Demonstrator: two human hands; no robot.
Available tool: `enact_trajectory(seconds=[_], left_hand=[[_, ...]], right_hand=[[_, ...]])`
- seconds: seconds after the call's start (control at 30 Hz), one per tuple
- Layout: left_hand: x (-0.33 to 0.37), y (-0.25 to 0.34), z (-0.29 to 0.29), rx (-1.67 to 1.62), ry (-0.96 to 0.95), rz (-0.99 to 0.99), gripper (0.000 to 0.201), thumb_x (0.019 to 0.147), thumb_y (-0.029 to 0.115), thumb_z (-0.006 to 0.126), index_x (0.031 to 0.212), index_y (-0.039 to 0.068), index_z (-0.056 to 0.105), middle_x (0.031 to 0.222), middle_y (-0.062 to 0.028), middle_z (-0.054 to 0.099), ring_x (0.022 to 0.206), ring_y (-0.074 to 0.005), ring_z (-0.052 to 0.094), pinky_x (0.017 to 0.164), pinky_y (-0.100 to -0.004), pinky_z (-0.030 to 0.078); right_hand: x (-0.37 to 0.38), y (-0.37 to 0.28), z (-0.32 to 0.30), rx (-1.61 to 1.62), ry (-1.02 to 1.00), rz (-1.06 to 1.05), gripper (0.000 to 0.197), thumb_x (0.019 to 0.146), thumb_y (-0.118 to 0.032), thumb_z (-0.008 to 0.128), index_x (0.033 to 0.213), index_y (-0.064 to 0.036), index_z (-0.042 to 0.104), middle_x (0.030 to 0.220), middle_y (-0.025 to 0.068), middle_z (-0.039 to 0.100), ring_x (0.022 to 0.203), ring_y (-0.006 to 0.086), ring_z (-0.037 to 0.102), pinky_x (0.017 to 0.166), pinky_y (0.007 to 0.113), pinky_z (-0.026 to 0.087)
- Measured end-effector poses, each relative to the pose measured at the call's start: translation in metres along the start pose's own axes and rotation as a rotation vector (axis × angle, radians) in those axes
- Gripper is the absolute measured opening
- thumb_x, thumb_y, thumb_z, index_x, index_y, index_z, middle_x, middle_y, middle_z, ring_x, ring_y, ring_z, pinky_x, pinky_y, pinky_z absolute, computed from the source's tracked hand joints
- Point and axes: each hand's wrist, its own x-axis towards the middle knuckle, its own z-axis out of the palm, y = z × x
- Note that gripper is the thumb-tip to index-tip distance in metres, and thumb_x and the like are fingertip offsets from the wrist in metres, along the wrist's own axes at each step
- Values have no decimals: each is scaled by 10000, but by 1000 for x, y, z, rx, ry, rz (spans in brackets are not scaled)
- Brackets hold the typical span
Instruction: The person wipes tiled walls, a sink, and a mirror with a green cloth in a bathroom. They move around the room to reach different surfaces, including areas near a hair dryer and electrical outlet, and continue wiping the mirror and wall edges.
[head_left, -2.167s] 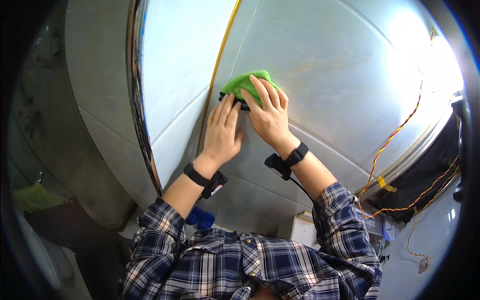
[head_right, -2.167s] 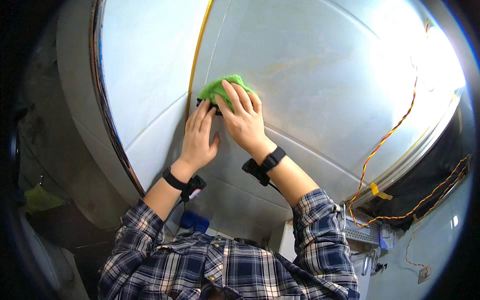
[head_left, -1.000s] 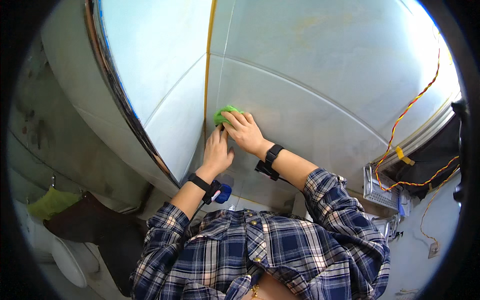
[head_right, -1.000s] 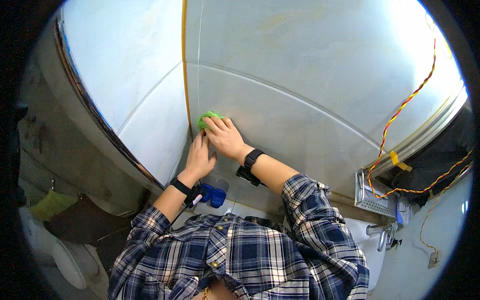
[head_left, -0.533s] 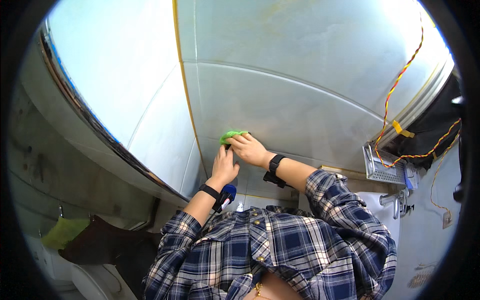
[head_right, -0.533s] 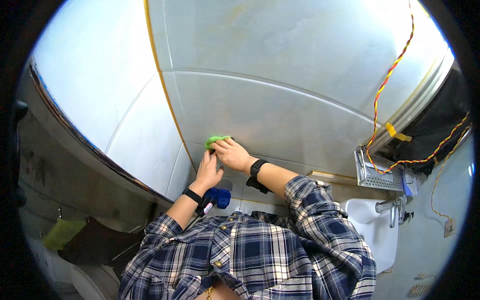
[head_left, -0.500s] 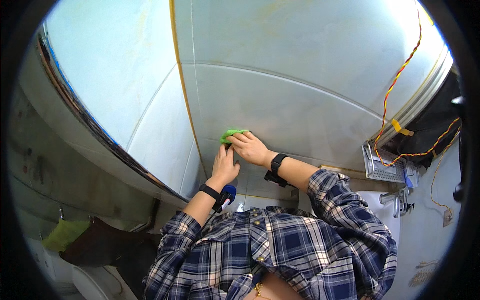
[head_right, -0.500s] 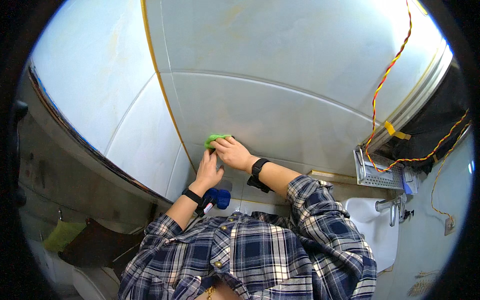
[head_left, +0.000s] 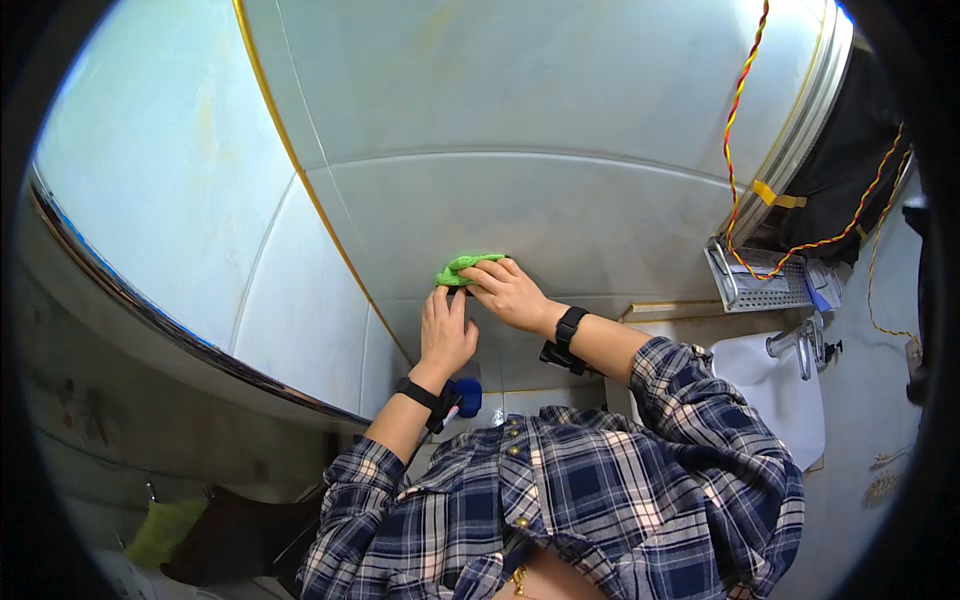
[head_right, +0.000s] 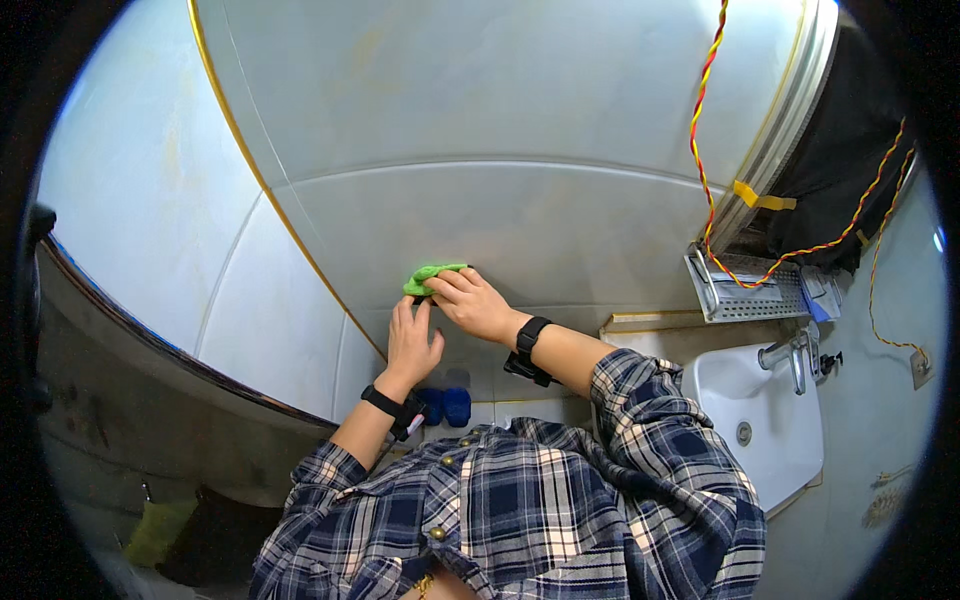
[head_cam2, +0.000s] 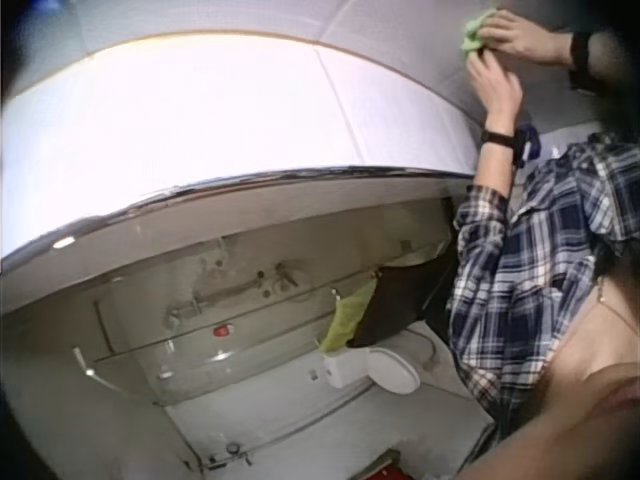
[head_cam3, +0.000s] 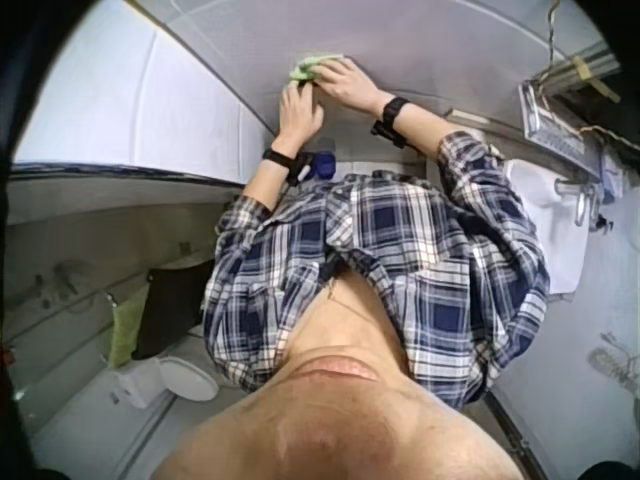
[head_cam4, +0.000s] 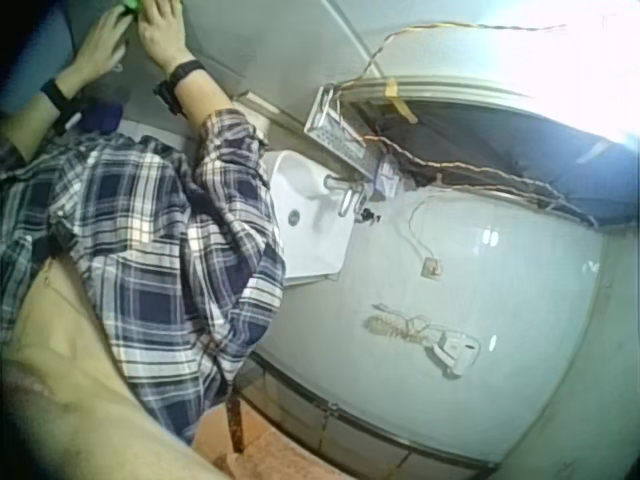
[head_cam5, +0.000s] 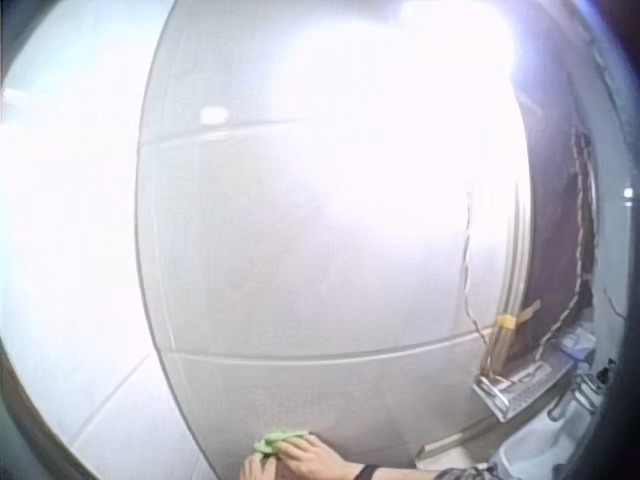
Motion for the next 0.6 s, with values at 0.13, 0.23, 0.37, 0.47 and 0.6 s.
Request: enact_trajectory(seconds=[0.13,0.23,0.37,0.47,0.6], left_hand=[[27,13,-23,-51,209,59,580,739,98,670,1283,-14,506,1280,-217,425,1195,-397,413,1020,-488,363],[63,25,-50,-5,453,212,550,755,86,664,1277,-9,521,1356,-215,404,1272,-406,376,1055,-494,337],[86,28,-59,22,557,283,487,761,88,651,1233,16,554,1379,-194,424,1323,-387,370,1049,-497,343],[67,21,-40,41,444,297,495,753,79,631,1237,20,545,1411,-200,411,1344,-367,362,1077,-502,324],[34,16,-17,90,283,373,589,732,74,660,1296,8,506,1444,-234,347,1367,-398,301,1104,-524,296]], right_hand=[[28,14,-25,-16,29,45,264,803,-117,597,1037,-31,683,1244,59,565,1147,227,524,943,386,398],[64,31,-48,-49,274,114,232,806,-112,609,1017,-54,682,1252,55,568,1175,230,509,955,390,379],[70,37,-56,-86,320,151,260,817,-118,617,1065,-66,674,1279,57,555,1192,237,491,968,391,372],[40,26,-44,-38,227,184,309,803,-118,613,1104,-74,664,1288,68,541,1199,248,478,965,403,387],[2,12,-33,-39,209,114,337,788,-106,614,1121,-82,663,1300,67,523,1183,251,491,951,412,395]])
